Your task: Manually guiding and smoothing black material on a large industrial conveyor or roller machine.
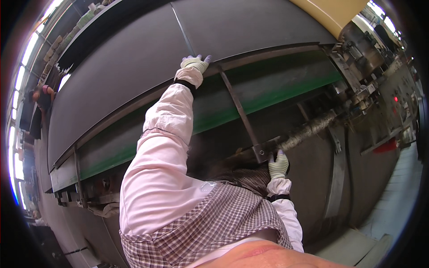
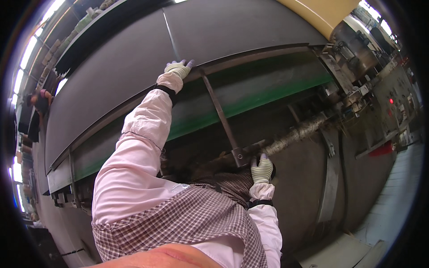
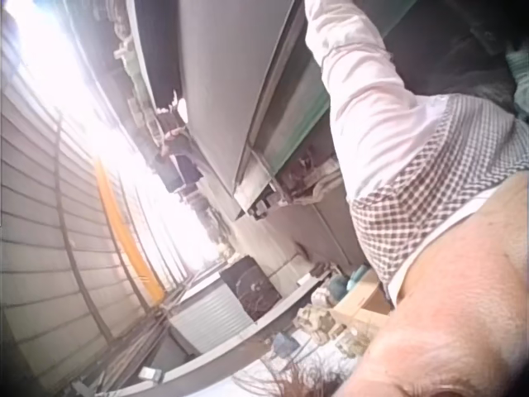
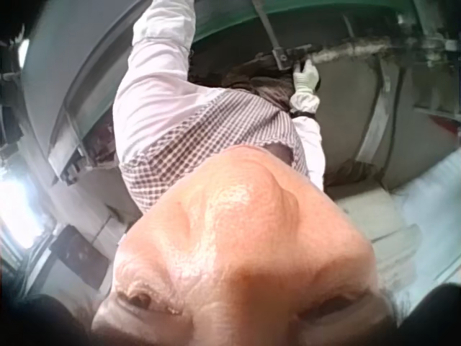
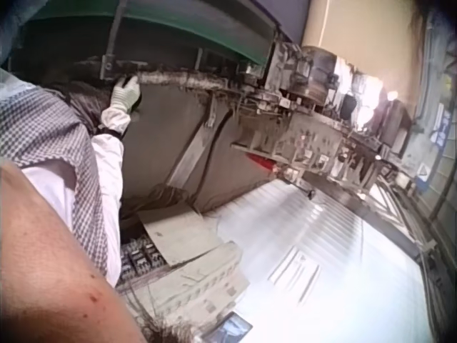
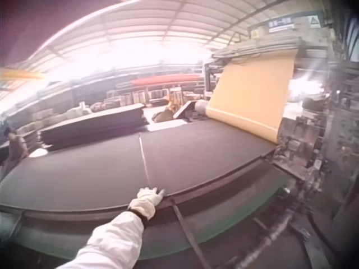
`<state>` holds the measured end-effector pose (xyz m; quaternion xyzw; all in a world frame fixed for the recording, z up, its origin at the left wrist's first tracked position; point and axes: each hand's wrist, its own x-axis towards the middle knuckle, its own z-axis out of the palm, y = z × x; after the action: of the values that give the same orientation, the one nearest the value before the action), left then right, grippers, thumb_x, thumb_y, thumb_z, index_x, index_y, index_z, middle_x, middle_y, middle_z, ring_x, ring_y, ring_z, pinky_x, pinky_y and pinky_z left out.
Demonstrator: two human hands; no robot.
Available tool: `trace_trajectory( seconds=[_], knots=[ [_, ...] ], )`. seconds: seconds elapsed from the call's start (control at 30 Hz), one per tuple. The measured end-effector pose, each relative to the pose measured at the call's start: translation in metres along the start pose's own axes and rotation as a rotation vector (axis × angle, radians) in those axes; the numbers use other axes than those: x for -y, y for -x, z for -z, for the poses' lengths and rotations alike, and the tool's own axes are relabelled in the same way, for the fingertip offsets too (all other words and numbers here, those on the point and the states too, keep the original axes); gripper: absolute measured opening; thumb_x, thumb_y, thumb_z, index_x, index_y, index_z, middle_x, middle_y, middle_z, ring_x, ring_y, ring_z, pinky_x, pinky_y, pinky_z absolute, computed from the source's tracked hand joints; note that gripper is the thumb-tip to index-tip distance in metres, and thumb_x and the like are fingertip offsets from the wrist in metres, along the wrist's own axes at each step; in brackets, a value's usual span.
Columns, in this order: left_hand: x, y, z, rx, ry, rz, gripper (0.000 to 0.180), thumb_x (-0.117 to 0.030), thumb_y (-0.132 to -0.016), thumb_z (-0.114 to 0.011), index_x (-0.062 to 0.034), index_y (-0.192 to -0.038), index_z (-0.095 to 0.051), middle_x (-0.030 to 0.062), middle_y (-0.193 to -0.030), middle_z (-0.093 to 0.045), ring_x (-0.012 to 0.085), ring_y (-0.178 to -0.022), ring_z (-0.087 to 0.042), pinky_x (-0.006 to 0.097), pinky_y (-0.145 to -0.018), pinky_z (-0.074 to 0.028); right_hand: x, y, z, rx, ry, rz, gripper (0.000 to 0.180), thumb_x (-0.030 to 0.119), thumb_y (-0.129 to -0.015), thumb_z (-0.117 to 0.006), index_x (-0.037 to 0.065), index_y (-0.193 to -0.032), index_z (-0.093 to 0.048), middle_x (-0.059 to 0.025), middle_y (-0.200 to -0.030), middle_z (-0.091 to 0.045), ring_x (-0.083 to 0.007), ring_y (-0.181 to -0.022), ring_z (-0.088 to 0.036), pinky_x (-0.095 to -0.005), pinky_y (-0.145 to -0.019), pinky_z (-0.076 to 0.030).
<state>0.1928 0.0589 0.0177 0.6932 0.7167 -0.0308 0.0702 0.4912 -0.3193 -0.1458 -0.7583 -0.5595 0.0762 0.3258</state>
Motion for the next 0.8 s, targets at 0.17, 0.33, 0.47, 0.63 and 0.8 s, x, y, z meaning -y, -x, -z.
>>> trace_trajectory(
  seconds=[0.17,0.33,0.47,0.63,0.8],
  knots=[
    [0.072,-0.007,-0.018,-0.341,0.269,-0.026,0.065,-0.059,-0.091,-0.042,-0.0161,-0.139,-0.045,0.0167,-0.139,-0.047,0.0348,-0.13,-0.042,0.043,-0.109,-0.032,0.003,0.001,0.005,0.014,-0.04,-0.009,0.017,0.018,-0.081,-0.065,0.004,-0.088,-0.058,-0.0195,-0.085,-0.062,-0.0401,-0.078,-0.059,-0.0468,-0.07,-0.047],
    [0.24,0.053,-0.014,-0.308,0.248,0.352,0.071,-0.057,-0.091,-0.046,-0.0086,-0.143,-0.038,0.0193,-0.146,-0.037,0.0337,-0.137,-0.03,0.042,-0.113,-0.026,0.005,0.0,0.006,-0.007,-0.031,-0.002,0.016,0.018,-0.08,-0.065,0.004,-0.086,-0.059,-0.0192,-0.082,-0.063,-0.0392,-0.076,-0.06,-0.0473,-0.069,-0.047],
    [0.314,0.081,-0.017,-0.135,0.12,0.62,0.074,-0.065,-0.088,-0.04,-0.0105,-0.138,-0.046,0.0158,-0.143,-0.043,0.0329,-0.132,-0.039,0.042,-0.109,-0.032,0.005,0.001,0.003,-0.017,-0.017,-0.036,0.018,0.021,-0.08,-0.065,0.005,-0.087,-0.06,-0.0193,-0.081,-0.063,-0.0392,-0.076,-0.06,-0.0486,-0.069,-0.048],
    [0.289,0.072,-0.037,-0.26,0.043,0.208,0.063,-0.061,-0.093,-0.035,-0.0136,-0.127,-0.058,0.016,-0.129,-0.055,0.0342,-0.12,-0.051,0.044,-0.102,-0.039,0.005,0.001,0.002,-0.008,0.022,-0.045,0.021,0.023,-0.081,-0.064,0.005,-0.091,-0.06,-0.0209,-0.084,-0.063,-0.0404,-0.079,-0.06,-0.0492,-0.071,-0.048],
    [0.206,0.064,-0.025,-0.244,-0.042,0.098,0.071,-0.067,-0.089,-0.036,-0.0098,-0.124,-0.059,0.0173,-0.122,-0.058,0.0357,-0.114,-0.053,0.045,-0.099,-0.042,0.005,0.001,0.003,0.017,0.034,-0.047,0.024,0.025,-0.082,-0.062,0.004,-0.091,-0.06,-0.0209,-0.085,-0.063,-0.0398,-0.08,-0.06,-0.0496,-0.073,-0.048]
  ],
)
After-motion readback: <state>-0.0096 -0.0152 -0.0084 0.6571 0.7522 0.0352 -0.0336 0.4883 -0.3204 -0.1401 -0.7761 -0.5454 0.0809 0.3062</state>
